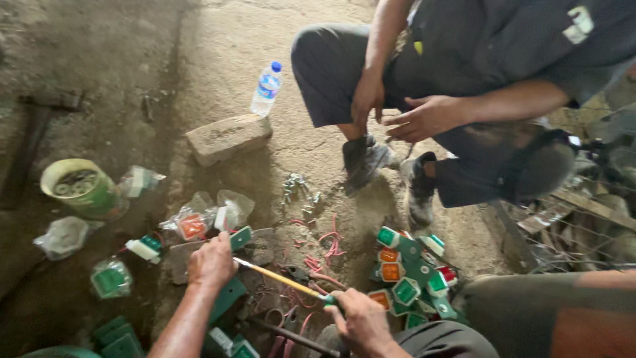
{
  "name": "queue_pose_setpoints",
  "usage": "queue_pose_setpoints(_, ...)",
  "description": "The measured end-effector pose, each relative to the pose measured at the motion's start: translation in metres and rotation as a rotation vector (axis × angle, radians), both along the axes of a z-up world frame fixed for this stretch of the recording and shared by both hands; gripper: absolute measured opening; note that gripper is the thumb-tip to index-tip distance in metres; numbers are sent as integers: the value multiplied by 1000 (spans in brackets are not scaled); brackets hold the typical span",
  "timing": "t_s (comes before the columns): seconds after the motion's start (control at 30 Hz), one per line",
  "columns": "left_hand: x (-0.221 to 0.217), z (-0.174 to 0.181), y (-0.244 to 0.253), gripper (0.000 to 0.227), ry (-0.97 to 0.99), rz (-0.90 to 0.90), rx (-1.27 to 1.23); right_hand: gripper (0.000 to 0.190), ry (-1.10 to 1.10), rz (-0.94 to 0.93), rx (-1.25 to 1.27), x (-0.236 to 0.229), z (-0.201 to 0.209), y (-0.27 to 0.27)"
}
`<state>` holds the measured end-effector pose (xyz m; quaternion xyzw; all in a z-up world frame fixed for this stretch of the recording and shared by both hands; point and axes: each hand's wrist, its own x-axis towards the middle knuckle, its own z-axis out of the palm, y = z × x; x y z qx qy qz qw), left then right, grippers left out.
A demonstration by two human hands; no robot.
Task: The person sits on the floor and assembles small electrical components, likely vehicle lights. They use a hammer to secure parts, a screwdriver to tighten screws, and pliers to cut wires. The person handles multiple green and red plastic housings and wires throughout the process.
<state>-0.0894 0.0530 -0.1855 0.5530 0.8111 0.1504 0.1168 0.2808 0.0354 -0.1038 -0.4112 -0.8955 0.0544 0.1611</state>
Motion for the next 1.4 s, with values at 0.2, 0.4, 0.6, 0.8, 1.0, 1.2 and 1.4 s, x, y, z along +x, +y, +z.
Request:
queue_pose_setpoints(0.2,-15,11,2,35,24,14,29,28,237,-334,-1160,-21,-5,21)
queue_pose_setpoints(0.4,-10,6,1,33,15,38,-17,33,209,-146,-823,-14,-2,13)
queue_pose_setpoints(0.6,1,-4,1,40,38,42,-21,30,-79,-254,-699,-12,-4,5)
queue_pose_setpoints(0.8,-18,15,-3,39,98,28,-39,33,300,-386,-1528,-26,-17,16)
queue_pose_setpoints(1.0,-15,33,-6,67,-28,-63,-217,24,44,-164,-233,-29,12,-2)
queue_pose_setpoints(1.2,-16,34,-10,53,-33,-64,-147,32,-34,-23,-221,-30,16,-4)
queue_pose_setpoints(1.4,-18,32,-9,48,-51,-55,-116,33,586,-553,-1898,-26,-3,6)
